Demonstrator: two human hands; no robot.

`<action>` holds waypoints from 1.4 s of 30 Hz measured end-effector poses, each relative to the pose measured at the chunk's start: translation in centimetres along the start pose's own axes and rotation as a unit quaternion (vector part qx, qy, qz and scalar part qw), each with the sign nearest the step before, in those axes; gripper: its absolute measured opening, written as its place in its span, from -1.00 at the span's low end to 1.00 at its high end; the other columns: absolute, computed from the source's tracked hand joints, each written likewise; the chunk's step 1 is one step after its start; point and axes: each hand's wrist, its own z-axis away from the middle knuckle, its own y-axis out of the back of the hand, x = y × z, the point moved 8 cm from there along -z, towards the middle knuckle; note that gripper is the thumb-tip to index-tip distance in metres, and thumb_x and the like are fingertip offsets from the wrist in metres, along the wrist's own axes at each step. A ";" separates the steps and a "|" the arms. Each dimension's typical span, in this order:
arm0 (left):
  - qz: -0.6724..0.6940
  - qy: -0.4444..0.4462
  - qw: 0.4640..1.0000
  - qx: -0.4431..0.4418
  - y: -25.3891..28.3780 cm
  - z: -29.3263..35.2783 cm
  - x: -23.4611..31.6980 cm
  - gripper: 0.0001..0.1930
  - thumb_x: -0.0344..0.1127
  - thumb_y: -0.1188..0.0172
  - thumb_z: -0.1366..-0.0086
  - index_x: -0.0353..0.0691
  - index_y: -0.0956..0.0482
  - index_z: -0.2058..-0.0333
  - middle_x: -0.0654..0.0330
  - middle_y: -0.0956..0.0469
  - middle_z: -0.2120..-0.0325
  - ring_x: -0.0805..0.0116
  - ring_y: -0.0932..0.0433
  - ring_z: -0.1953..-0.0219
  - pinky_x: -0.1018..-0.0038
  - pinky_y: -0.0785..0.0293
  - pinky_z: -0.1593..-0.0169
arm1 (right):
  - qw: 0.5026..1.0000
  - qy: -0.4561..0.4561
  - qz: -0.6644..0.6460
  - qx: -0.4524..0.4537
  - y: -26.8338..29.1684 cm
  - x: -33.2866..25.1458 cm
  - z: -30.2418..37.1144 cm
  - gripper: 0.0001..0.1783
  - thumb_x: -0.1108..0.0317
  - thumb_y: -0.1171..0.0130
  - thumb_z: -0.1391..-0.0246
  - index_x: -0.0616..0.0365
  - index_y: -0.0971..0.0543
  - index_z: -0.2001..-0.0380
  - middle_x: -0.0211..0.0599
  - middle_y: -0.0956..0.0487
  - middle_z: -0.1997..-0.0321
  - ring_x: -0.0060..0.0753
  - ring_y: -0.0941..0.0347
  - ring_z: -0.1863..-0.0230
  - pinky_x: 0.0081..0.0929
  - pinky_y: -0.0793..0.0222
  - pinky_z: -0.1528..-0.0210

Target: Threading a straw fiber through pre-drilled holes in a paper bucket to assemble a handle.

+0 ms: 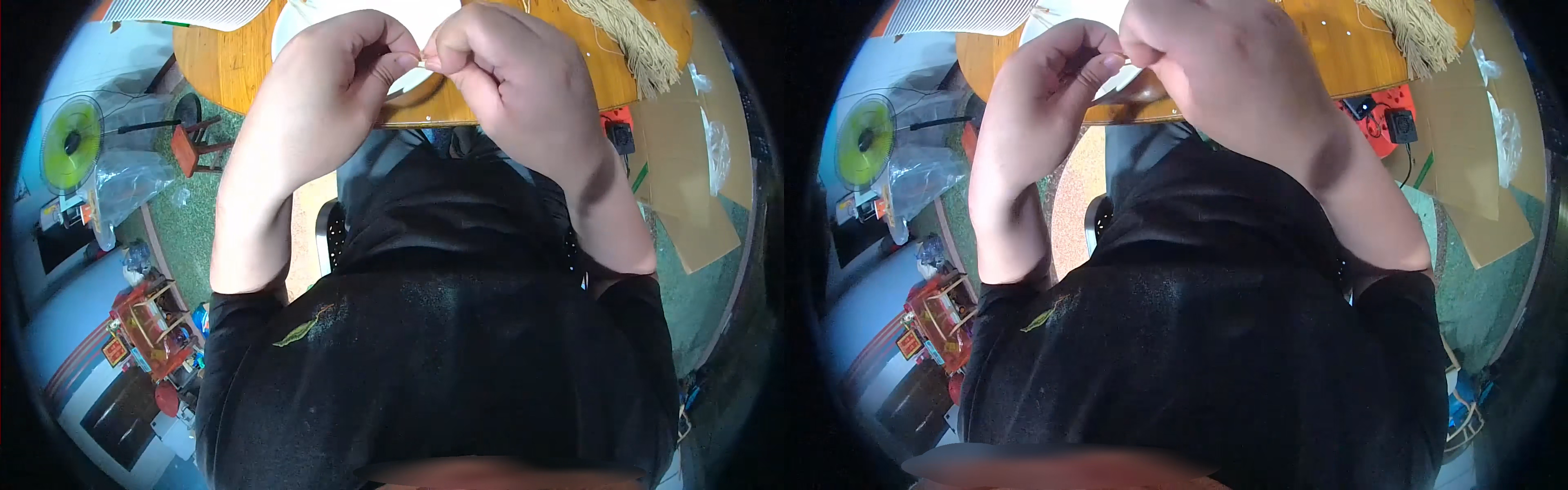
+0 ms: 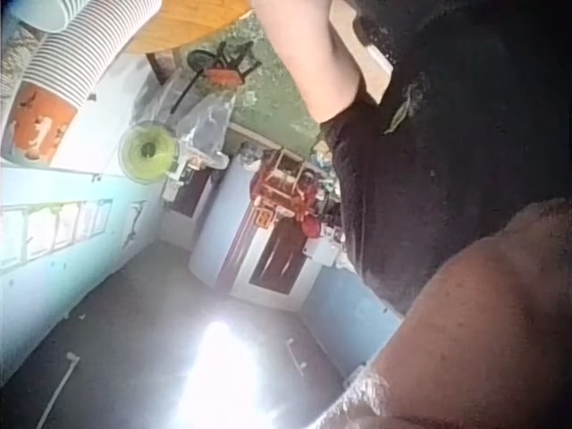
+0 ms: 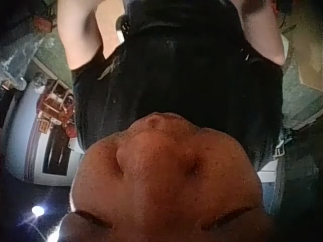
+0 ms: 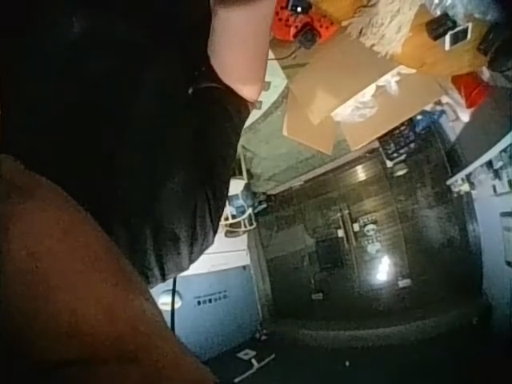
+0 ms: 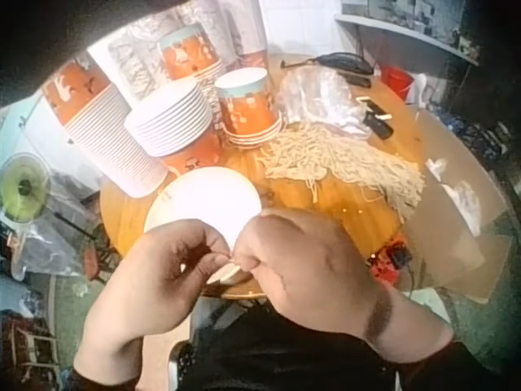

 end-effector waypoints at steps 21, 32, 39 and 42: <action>-0.047 -0.028 0.998 0.012 -0.2 0.8 0.0 -0.82 -0.37 -0.26 -0.57 -0.41 -0.66 0.04 0.26 -0.72 0.24 0.58 -0.65 0.17 0.58 -0.58 0.04 | 0.995 -0.079 0.055 0.041 -0.2 -0.6 2.8 -0.68 0.65 -0.45 -0.12 0.12 -0.45 0.39 -0.37 -0.76 0.26 -0.65 -0.49 0.45 -0.61 -0.45 0.34; 0.211 0.003 0.976 -0.056 -0.2 -0.4 -2.6 -0.77 -0.29 -0.22 -0.61 -0.39 -0.66 0.02 0.28 -0.70 0.19 0.60 -0.63 0.10 0.59 -0.55 -0.02 | 0.995 -0.052 0.072 0.039 -0.3 -2.3 2.9 -0.73 0.59 -0.57 0.03 0.11 -0.70 0.28 -0.45 -0.59 0.31 -0.62 -0.44 0.41 -0.65 -0.37 0.35; 0.214 0.030 0.975 -0.050 0.1 -0.8 -2.4 -0.76 -0.29 -0.23 -0.60 -0.36 -0.69 -0.02 0.24 -0.74 0.17 0.55 -0.69 0.10 0.58 -0.61 -0.03 | 0.980 -0.155 0.102 0.073 -0.5 -1.7 2.6 -0.82 0.51 -0.61 0.03 0.16 -0.78 0.34 -0.48 -0.57 0.42 -0.62 -0.43 0.46 -0.62 -0.35 0.40; 0.199 0.016 0.979 -0.029 0.4 -0.8 -2.7 -0.77 -0.30 -0.23 -0.59 -0.36 -0.71 -0.01 0.22 -0.76 0.16 0.53 -0.70 0.10 0.57 -0.62 -0.03 | 0.978 -0.159 0.115 0.070 -0.6 -1.8 2.3 -0.86 0.50 -0.59 -0.01 0.17 -0.79 0.34 -0.47 -0.57 0.45 -0.63 -0.44 0.48 -0.62 -0.35 0.41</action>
